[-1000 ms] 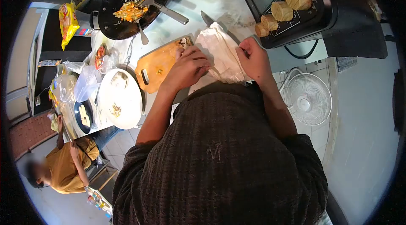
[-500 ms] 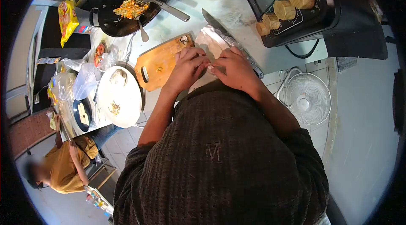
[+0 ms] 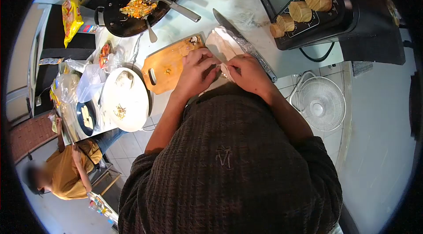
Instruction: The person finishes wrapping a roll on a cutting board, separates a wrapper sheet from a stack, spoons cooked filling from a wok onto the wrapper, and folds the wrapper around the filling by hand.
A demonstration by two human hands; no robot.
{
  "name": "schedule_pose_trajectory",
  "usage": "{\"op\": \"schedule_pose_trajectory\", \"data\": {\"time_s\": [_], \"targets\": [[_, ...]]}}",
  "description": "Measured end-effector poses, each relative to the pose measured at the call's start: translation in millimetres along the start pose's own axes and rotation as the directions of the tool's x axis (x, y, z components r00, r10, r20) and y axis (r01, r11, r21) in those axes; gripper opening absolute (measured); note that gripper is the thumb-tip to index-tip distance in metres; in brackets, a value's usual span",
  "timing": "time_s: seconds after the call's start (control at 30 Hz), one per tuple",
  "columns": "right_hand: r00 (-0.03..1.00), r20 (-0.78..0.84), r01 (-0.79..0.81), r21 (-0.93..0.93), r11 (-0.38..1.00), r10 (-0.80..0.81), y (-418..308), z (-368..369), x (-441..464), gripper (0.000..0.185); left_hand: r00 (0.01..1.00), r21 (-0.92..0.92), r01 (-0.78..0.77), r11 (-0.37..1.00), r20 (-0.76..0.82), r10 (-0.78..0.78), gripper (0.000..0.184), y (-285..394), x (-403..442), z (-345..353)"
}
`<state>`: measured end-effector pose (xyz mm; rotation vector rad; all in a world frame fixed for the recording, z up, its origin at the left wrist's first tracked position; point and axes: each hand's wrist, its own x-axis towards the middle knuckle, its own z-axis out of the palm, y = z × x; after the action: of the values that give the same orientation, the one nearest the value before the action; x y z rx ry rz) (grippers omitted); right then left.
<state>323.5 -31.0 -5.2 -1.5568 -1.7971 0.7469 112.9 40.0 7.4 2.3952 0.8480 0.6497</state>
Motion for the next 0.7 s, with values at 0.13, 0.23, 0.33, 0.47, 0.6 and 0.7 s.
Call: {"op": "schedule_pose_trajectory", "data": {"time_s": [0.13, 0.23, 0.33, 0.47, 0.6, 0.7], "targets": [[0.999, 0.029, -0.046, 0.009, 0.999, 0.046, -1.2, -2.8, 1.5, 0.016, 0.997, 0.039, -0.006, 0.999, 0.078, 0.003, 0.032, 5.5, 0.7, -2.4], [0.998, 0.031, -0.065, 0.031, 0.997, 0.064, 0.5, -1.3, 0.1, 0.017, 0.994, 0.079, -0.042, 0.996, 0.107, 0.034, 0.029, 8.7, 2.5, -2.6], [0.998, -0.002, -0.064, 0.069, 0.996, 0.065, -1.4, -0.3, -0.2, 0.017, 0.992, 0.122, -0.063, 0.991, 0.118, 0.049, 0.025, 7.9, 2.1, -1.5], [0.997, -0.016, -0.077, 0.094, 0.993, 0.079, 1.6, 1.8, -0.2, 0.017, 0.991, 0.158, -0.078, 0.984, 0.12, 0.059, 0.023, 2.2, -1.1, 1.0], [0.995, -0.017, -0.096, 0.104, 0.99, 0.098, 0.7, 1.0, -0.1, 0.016, 0.991, 0.18, -0.055, 0.982, 0.129, 0.032, 0.026, 4.2, -2.9, -1.6], [0.996, -0.025, -0.086, 0.085, 0.993, 0.089, 0.3, 0.3, -0.8, 0.016, 0.994, 0.149, -0.024, 0.988, 0.11, 0.007, 0.028, 11.4, -0.7, -2.3]]}}
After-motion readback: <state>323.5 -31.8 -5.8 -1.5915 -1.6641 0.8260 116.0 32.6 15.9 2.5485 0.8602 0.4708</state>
